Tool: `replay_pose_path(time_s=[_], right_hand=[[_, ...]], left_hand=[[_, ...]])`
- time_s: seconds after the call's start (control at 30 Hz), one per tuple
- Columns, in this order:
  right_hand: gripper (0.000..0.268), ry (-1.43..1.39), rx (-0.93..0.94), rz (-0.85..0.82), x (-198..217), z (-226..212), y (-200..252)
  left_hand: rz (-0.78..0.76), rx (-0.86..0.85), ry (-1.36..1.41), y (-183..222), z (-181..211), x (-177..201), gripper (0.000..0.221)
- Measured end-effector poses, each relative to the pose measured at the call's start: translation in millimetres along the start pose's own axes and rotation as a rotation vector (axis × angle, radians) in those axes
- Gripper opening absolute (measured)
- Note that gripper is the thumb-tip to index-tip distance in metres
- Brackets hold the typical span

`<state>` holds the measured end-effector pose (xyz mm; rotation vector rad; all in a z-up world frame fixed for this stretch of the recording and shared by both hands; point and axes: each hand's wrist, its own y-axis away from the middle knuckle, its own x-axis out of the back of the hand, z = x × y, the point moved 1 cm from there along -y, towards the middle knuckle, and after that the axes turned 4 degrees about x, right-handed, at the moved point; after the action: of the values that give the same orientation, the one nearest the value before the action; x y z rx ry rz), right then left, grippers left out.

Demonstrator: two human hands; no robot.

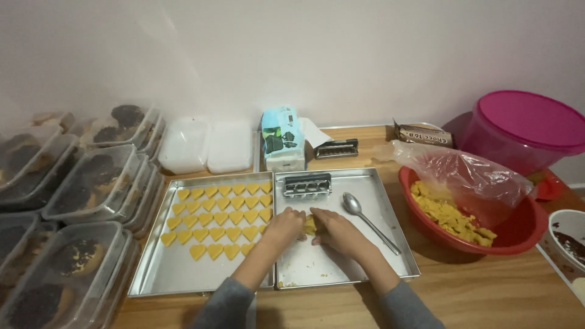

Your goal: Molding cookie dough into heart shapes using a manual mold and a spoon, then arranging them on a baking tray.

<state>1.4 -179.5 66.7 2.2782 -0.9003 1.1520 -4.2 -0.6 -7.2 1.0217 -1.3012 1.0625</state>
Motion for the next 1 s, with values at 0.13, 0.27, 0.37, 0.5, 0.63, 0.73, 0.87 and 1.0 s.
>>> replay_pose_path(time_s=[0.13,0.27,0.37,0.5,0.63,0.73,0.87,1.0], right_hand=[[0.07,0.154,0.027,-0.013,0.0,-3.8,-7.4],[0.062,0.36,0.102,-0.049,1.9,-1.4,-18.6],[0.053,0.351,0.139,-0.035,7.1,-6.6,-14.1],[0.046,0.34,0.155,-0.02,4.7,-4.0,-16.7],[0.041,0.298,0.144,-0.008,8.7,-9.5,-16.7],[0.04,0.264,0.106,-0.041,12.3,-9.3,-19.1],[0.039,0.215,0.057,-0.081,15.1,-3.7,-25.1],[0.038,0.189,0.065,-0.085,22.1,-8.0,-29.3]], left_hand=[[-0.024,0.026,0.001,6.1,2.6,14.7,0.05],[-0.032,0.017,0.029,5.5,0.2,11.8,0.047],[-0.033,0.041,0.045,4.5,3.0,10.1,0.048],[-0.04,0.041,0.062,-0.6,0.7,13.6,0.045],[-0.076,0.027,0.097,-15.3,-6.7,-6.9,0.043],[-0.133,0.028,0.111,-18.1,-8.5,-10.7,0.043],[-0.166,0.005,0.089,-19.3,-7.8,-3.7,0.043],[-0.217,0.02,0.135,-21.7,-9.0,15.7,0.046]])
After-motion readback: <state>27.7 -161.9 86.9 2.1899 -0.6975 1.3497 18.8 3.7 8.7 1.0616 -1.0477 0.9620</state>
